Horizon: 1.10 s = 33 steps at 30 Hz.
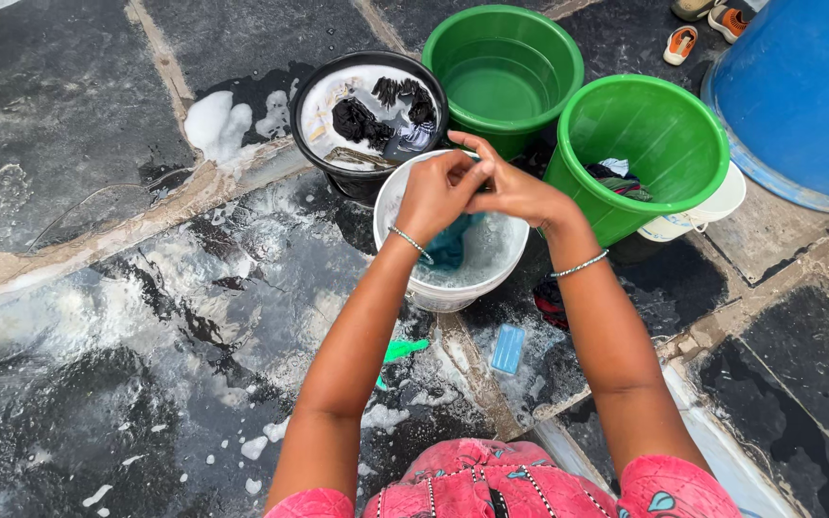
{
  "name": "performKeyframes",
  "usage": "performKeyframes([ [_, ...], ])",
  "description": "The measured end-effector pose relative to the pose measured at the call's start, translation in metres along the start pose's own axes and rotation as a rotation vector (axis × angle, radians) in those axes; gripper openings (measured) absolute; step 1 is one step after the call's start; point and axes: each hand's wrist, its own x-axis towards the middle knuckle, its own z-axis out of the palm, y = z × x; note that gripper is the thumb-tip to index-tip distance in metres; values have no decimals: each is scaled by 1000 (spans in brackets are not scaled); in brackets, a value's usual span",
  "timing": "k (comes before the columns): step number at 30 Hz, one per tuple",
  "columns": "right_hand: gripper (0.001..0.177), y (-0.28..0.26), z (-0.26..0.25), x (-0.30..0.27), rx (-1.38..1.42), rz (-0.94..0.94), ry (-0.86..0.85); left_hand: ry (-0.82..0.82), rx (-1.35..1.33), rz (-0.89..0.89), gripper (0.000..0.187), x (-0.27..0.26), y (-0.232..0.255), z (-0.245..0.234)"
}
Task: The person washes clothes by hand in buckets of soapy water on a stone floor, scrubbing and wringing several different garments.
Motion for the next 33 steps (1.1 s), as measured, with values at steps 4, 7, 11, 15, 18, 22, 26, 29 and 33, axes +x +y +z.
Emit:
performKeyframes([
  [4, 50, -13, 19, 10, -435, -140, 291, 299, -364, 306, 46, 16, -59, 12],
  [7, 34, -35, 15, 18, -271, -74, 264, 77, -765, -3, 79, 22, -126, 44],
  [11, 32, -44, -3, 47, -410, -280, 466, -346, -766, -312, 114, 4, -160, 70],
  [15, 37, -1, -18, 75, -608, -311, 556, -413, -1194, -712, 123, -20, -126, 69],
  [18, 31, 45, 12, 55, -838, -249, 419, -194, -1435, -813, 107, -20, -118, 79],
  [22, 38, 73, 77, 0, -1396, -331, 458, 34, -1733, -686, 63, -10, -157, 103],
  [26, 28, 97, 30, -35, -565, -208, 616, -49, -1951, -647, 29, -12, -176, 123],
  [29, 42, 139, -3, -23, 403, -2, 629, -218, -2131, -593, 20, -30, -134, 115],
  [33, 50, 152, -22, -4, 662, 28, 365, -228, -1804, -670, 22, -58, -75, 112],
])
